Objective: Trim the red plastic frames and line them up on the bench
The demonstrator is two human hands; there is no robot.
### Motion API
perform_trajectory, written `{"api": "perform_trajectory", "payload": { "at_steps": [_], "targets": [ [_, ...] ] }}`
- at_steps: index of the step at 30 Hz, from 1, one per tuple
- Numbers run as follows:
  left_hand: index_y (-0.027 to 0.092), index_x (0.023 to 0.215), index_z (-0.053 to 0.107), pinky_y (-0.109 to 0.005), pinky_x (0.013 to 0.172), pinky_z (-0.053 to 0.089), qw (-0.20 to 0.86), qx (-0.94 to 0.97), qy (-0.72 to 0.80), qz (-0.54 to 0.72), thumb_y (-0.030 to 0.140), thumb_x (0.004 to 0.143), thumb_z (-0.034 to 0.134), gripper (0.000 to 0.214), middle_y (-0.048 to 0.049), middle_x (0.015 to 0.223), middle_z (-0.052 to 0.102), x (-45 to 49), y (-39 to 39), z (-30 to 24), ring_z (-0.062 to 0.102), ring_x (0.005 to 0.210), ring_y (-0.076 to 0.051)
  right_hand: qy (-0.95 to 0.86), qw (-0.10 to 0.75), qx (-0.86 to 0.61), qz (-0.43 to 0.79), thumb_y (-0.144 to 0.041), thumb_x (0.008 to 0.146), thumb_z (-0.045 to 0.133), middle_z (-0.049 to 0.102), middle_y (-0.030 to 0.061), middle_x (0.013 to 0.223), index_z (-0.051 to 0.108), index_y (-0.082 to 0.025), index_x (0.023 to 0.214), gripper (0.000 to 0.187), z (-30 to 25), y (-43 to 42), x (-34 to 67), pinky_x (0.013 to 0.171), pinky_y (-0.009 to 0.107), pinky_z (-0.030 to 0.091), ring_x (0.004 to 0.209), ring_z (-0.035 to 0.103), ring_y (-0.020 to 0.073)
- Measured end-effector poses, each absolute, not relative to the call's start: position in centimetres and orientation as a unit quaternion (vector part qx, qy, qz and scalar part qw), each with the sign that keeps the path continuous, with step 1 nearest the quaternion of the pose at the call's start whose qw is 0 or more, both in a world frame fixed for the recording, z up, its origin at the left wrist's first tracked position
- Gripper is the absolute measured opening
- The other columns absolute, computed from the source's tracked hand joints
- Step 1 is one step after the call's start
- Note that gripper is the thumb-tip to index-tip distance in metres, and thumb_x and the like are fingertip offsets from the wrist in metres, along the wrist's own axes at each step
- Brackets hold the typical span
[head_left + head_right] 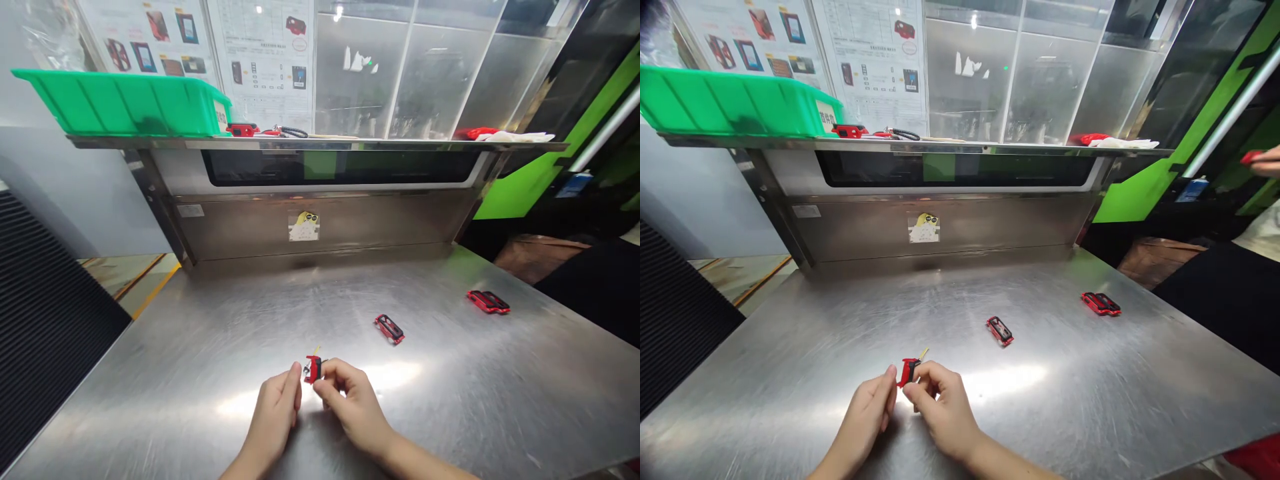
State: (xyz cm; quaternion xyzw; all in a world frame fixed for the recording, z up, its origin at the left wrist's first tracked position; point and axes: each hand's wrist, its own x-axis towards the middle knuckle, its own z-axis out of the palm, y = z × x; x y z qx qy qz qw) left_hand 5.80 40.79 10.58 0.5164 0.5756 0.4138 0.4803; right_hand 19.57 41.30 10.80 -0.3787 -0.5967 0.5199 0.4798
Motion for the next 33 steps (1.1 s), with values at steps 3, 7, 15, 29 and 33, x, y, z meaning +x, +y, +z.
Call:
{"api": "perform_trajectory", "payload": {
  "at_steps": [3,7,15,29,33],
  "targets": [
    [0.021,0.066,0.049,-0.023,0.044,0.026,0.415,0.558,0.547,0.467,0.067,0.075,0.043,0.048,0.0064,0.047,0.039,5.7,40.1,10.8,0.035,0.044,-0.011,-0.569,0.484,-0.376,0.547,-0.048,0.078,0.062,0.044,-0.0043,0.050,0.059,-0.013,0.077,0.035,11.0,41.5,19.5,0.050,0.021,0.034,0.048,0.041,0.0106],
    [0.021,0.094,0.053,-0.022,0.042,0.026,0.455,0.590,0.497,0.444,0.061,0.081,0.041,0.043,0.0065,0.052,0.044,5.8,39.7,10.8,0.036,0.042,-0.011,-0.555,0.481,-0.363,0.573,-0.051,0.075,0.064,0.042,-0.0055,0.048,0.058,-0.014,0.074,0.038,11.1,41.6,19.5,0.048,0.020,0.033,0.045,0.040,0.0096],
    [0.019,0.060,0.045,-0.019,0.041,0.022,0.551,0.464,0.499,0.482,0.068,0.076,0.043,0.052,0.0096,0.034,0.031,5.6,40.9,10.7,0.021,0.035,-0.006,-0.544,0.514,-0.406,0.524,-0.056,0.079,0.058,0.047,-0.0018,0.051,0.058,-0.014,0.066,0.044,11.0,41.4,19.7,0.046,0.022,0.032,0.045,0.039,0.0104],
    [0.018,0.064,0.048,-0.015,0.033,0.009,0.696,0.315,0.449,0.463,0.069,0.064,0.059,0.052,0.0132,0.027,0.025,5.8,41.2,11.8,0.011,0.028,-0.002,-0.458,0.535,-0.485,0.518,-0.073,0.071,0.052,0.012,-0.0071,0.050,0.015,-0.023,0.050,0.066,10.4,42.6,20.0,0.044,0.025,0.012,0.048,0.010,0.0089],
    [0.018,0.066,0.048,-0.016,0.033,0.008,0.703,0.313,0.444,0.457,0.066,0.066,0.059,0.050,0.0134,0.027,0.025,5.7,41.3,11.7,0.010,0.027,-0.002,-0.486,0.494,-0.473,0.544,-0.076,0.072,0.045,0.013,-0.0069,0.045,0.016,-0.024,0.045,0.066,10.9,42.5,19.9,0.043,0.026,0.012,0.044,0.010,0.0082]
  ]
}}
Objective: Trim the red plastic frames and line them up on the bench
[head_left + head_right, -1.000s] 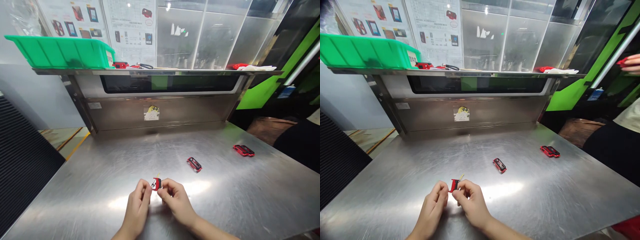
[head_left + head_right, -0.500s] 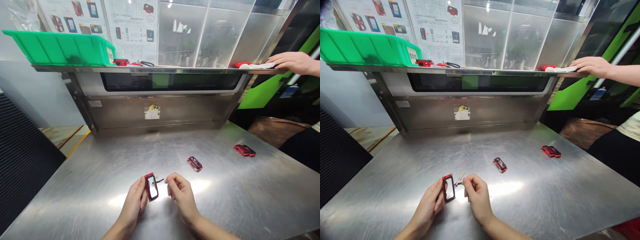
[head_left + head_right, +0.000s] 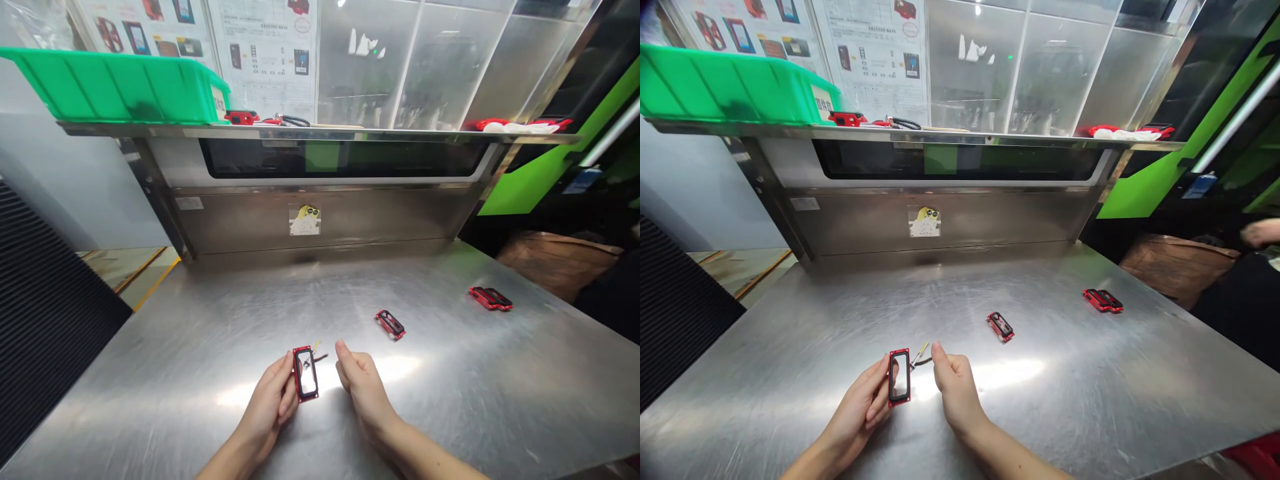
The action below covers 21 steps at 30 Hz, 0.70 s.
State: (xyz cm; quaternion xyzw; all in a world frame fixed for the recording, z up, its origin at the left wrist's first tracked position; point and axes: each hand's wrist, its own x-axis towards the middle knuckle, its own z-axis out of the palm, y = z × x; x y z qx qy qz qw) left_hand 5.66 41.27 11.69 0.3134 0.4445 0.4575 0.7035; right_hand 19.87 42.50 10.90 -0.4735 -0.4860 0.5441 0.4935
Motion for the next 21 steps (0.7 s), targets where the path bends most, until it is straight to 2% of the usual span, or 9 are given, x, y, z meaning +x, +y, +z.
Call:
{"api": "perform_trajectory", "payload": {
  "at_steps": [7,11,13,16,18,21],
  "targets": [
    [0.017,0.066,0.048,-0.016,0.032,0.009,0.711,0.311,0.437,0.455,0.062,0.071,0.058,0.046,0.0127,0.027,0.027,5.6,41.2,11.4,0.010,0.027,-0.002,-0.502,0.494,-0.464,0.537,-0.076,0.072,0.044,0.015,-0.0068,0.044,0.018,-0.023,0.046,0.065,10.7,42.7,19.7,0.043,0.025,0.014,0.044,0.012,0.0083],
    [0.017,0.066,0.050,-0.015,0.032,0.010,0.720,0.301,0.424,0.460,0.060,0.074,0.057,0.045,0.0127,0.028,0.025,5.5,41.3,11.3,0.010,0.027,-0.002,-0.512,0.500,-0.448,0.536,-0.074,0.075,0.046,0.021,-0.0069,0.049,0.024,-0.021,0.054,0.061,10.3,42.7,19.6,0.043,0.023,0.018,0.046,0.017,0.0088],
    [0.016,0.065,0.050,-0.014,0.031,0.011,0.732,0.282,0.413,0.462,0.060,0.075,0.056,0.045,0.0127,0.028,0.024,5.4,41.3,11.3,0.010,0.027,-0.002,-0.510,0.466,-0.431,0.580,-0.076,0.074,0.044,0.025,-0.0087,0.047,0.034,-0.021,0.062,0.057,10.1,42.6,19.5,0.039,0.020,0.018,0.041,0.019,0.0083],
    [0.016,0.065,0.051,-0.013,0.031,0.011,0.751,0.242,0.402,0.466,0.056,0.076,0.057,0.042,0.0125,0.028,0.024,5.3,41.4,11.2,0.011,0.026,-0.001,-0.511,0.369,-0.405,0.662,-0.080,0.070,0.041,0.034,-0.0103,0.041,0.044,-0.019,0.077,0.061,9.9,42.5,19.3,0.032,0.019,0.017,0.031,0.022,0.0077],
    [0.016,0.066,0.052,-0.013,0.031,0.011,0.757,0.219,0.401,0.468,0.052,0.078,0.058,0.039,0.0123,0.029,0.026,5.3,41.4,11.1,0.011,0.026,-0.001,-0.501,0.333,-0.389,0.697,-0.078,0.069,0.045,0.039,-0.0091,0.040,0.046,-0.018,0.078,0.061,9.8,42.3,19.2,0.031,0.018,0.019,0.030,0.025,0.0072],
    [0.016,0.067,0.052,-0.012,0.032,0.011,0.766,0.203,0.403,0.458,0.050,0.080,0.056,0.037,0.0121,0.029,0.026,5.3,41.5,11.1,0.012,0.025,-0.001,-0.465,0.322,-0.366,0.739,-0.073,0.070,0.051,0.039,-0.0091,0.039,0.048,-0.016,0.077,0.057,9.7,42.2,19.2,0.032,0.017,0.017,0.029,0.025,0.0058]
  ]
}}
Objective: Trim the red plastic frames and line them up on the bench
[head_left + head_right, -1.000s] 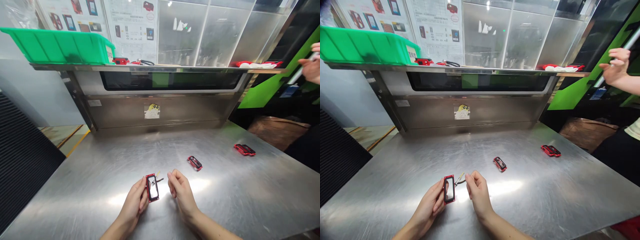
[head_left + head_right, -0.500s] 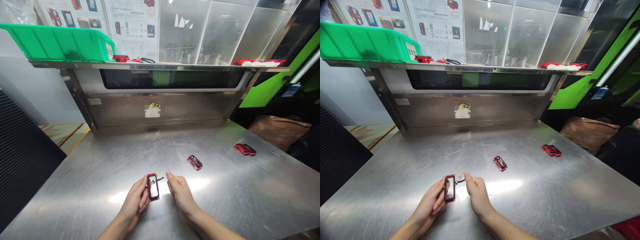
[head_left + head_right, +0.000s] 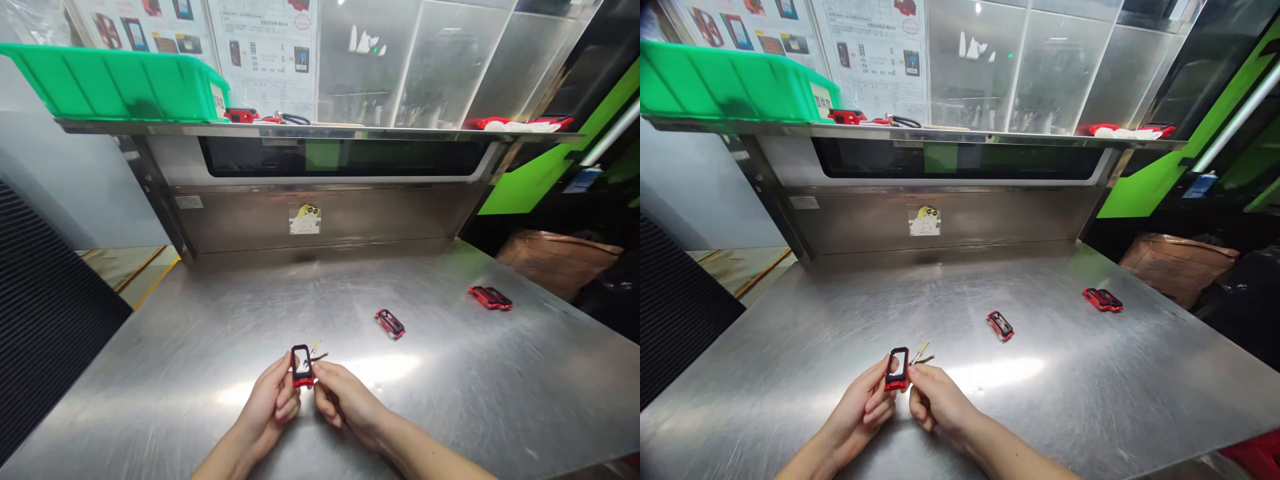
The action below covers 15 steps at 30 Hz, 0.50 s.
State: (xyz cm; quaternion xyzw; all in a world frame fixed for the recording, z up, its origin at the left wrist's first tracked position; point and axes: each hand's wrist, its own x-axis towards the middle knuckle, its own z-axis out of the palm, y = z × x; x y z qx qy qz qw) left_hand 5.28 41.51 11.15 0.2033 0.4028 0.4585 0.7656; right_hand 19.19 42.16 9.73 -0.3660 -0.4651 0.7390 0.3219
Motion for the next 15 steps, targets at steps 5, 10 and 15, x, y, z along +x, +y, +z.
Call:
{"api": "perform_trajectory", "payload": {
  "at_steps": [5,10,15],
  "targets": [
    [0.016,0.066,0.050,-0.013,0.032,0.012,0.776,0.195,0.406,0.442,0.050,0.080,0.056,0.037,0.0125,0.029,0.024,5.2,41.6,11.1,0.011,0.026,-0.001,-0.432,0.318,-0.337,0.774,-0.067,0.070,0.058,0.038,-0.0103,0.039,0.050,-0.015,0.078,0.052,9.7,42.2,19.2,0.032,0.017,0.014,0.029,0.021,0.0046],
    [0.017,0.069,0.051,-0.014,0.033,0.015,0.717,0.258,0.465,0.450,0.058,0.070,0.061,0.041,0.0109,0.034,0.033,5.7,41.3,10.5,0.020,0.030,-0.002,-0.421,0.369,-0.333,0.759,-0.062,0.069,0.064,0.034,-0.0118,0.039,0.044,-0.018,0.072,0.048,10.0,42.2,19.2,0.034,0.017,0.014,0.032,0.019,0.0045],
    [0.018,0.066,0.050,-0.018,0.034,0.019,0.623,0.404,0.518,0.426,0.072,0.072,0.043,0.055,0.0072,0.034,0.040,6.1,41.0,10.1,0.028,0.031,-0.006,-0.488,0.429,-0.331,0.684,-0.063,0.071,0.063,0.032,-0.0111,0.041,0.042,-0.019,0.068,0.049,10.9,41.9,19.1,0.037,0.018,0.015,0.035,0.020,0.0050]
  ]
}}
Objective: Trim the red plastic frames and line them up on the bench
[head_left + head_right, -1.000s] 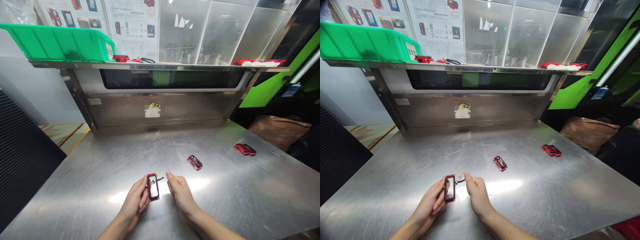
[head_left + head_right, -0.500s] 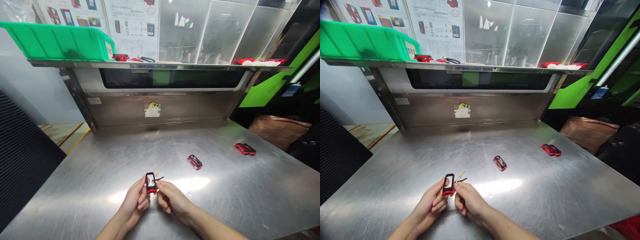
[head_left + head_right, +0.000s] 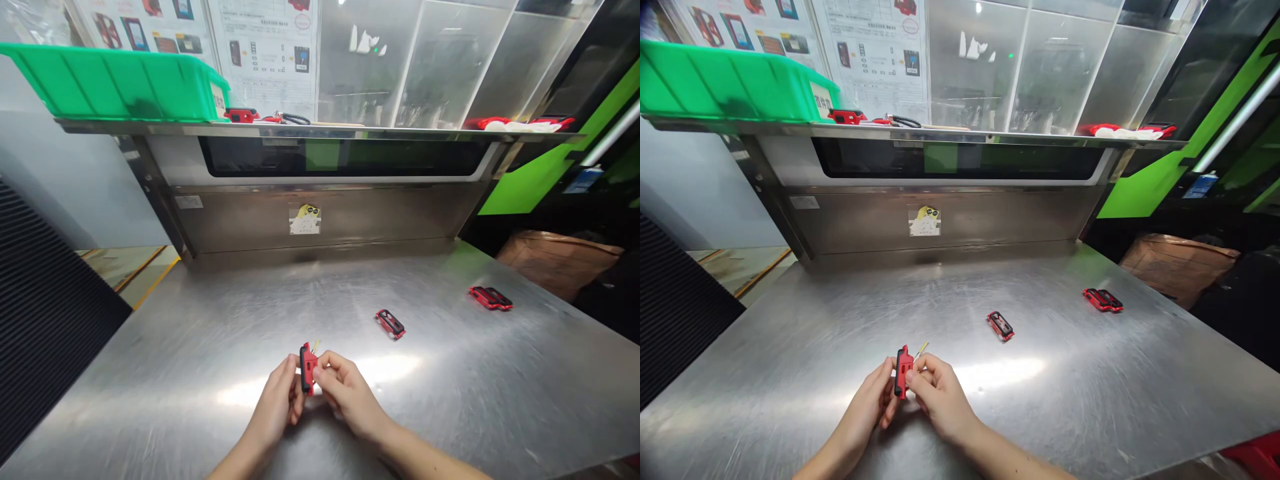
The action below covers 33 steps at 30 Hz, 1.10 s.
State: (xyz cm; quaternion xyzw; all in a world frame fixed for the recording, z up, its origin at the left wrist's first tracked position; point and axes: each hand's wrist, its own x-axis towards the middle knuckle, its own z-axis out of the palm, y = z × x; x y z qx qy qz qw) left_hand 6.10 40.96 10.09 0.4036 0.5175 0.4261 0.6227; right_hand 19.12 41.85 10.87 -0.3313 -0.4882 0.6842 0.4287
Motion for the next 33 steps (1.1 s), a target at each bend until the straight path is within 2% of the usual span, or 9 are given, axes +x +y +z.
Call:
{"api": "perform_trajectory", "payload": {
  "at_steps": [4,6,9,13,19,28,33],
  "targets": [
    [0.018,0.062,0.047,-0.019,0.037,0.023,0.580,0.458,0.525,0.422,0.074,0.073,0.037,0.057,0.0065,0.038,0.040,6.0,40.8,10.2,0.033,0.035,-0.007,-0.514,0.445,-0.284,0.676,-0.061,0.075,0.060,0.042,-0.0059,0.051,0.042,-0.019,0.069,0.046,11.4,41.5,18.9,0.047,0.021,0.030,0.043,0.035,0.0084],
    [0.018,0.062,0.047,-0.019,0.037,0.024,0.577,0.459,0.522,0.429,0.074,0.072,0.039,0.057,0.0066,0.041,0.041,6.0,40.8,10.4,0.034,0.037,-0.007,-0.540,0.441,-0.290,0.656,-0.060,0.078,0.058,0.043,-0.0046,0.054,0.043,-0.019,0.069,0.045,11.4,41.3,19.0,0.053,0.023,0.034,0.047,0.039,0.0105],
    [0.018,0.063,0.048,-0.019,0.037,0.024,0.597,0.435,0.512,0.438,0.074,0.067,0.046,0.057,0.0073,0.042,0.041,6.1,40.7,10.5,0.033,0.037,-0.007,-0.586,0.431,-0.331,0.601,-0.059,0.080,0.055,0.039,-0.0049,0.053,0.046,-0.018,0.070,0.043,11.2,41.0,19.2,0.051,0.023,0.030,0.048,0.036,0.0108],
    [0.019,0.054,0.042,-0.019,0.036,0.021,0.667,0.337,0.496,0.442,0.073,0.063,0.053,0.055,0.0080,0.038,0.036,6.0,40.7,10.8,0.027,0.035,-0.006,-0.610,0.458,-0.336,0.553,-0.056,0.084,0.052,0.038,-0.0049,0.054,0.049,-0.017,0.074,0.040,10.9,40.8,19.7,0.048,0.022,0.026,0.049,0.032,0.0107],
    [0.019,0.053,0.042,-0.021,0.037,0.015,0.762,0.281,0.387,0.436,0.060,0.071,0.055,0.046,0.0083,0.033,0.032,5.6,40.7,11.1,0.020,0.032,-0.004,-0.553,0.518,-0.368,0.539,-0.055,0.086,0.050,0.030,-0.0060,0.055,0.040,-0.019,0.065,0.044,10.1,41.3,19.9,0.048,0.023,0.023,0.049,0.024,0.0100],
    [0.018,0.052,0.045,-0.020,0.036,0.016,0.783,0.270,0.358,0.430,0.057,0.071,0.056,0.044,0.0075,0.033,0.033,5.6,40.8,11.0,0.022,0.030,-0.004,-0.594,0.496,-0.422,0.472,-0.057,0.083,0.050,0.035,-0.0039,0.053,0.042,-0.018,0.058,0.047,10.4,41.4,19.7,0.048,0.022,0.028,0.051,0.032,0.0116],
    [0.018,0.052,0.045,-0.018,0.036,0.018,0.764,0.253,0.398,0.441,0.057,0.069,0.057,0.044,0.0071,0.034,0.036,5.6,40.9,11.3,0.024,0.031,-0.004,-0.631,0.477,-0.479,0.380,-0.051,0.089,0.038,0.039,-0.0016,0.048,0.044,-0.018,0.051,0.050,9.5,42.7,20.1,0.048,0.024,0.032,0.049,0.041,0.0139]
  ]
}}
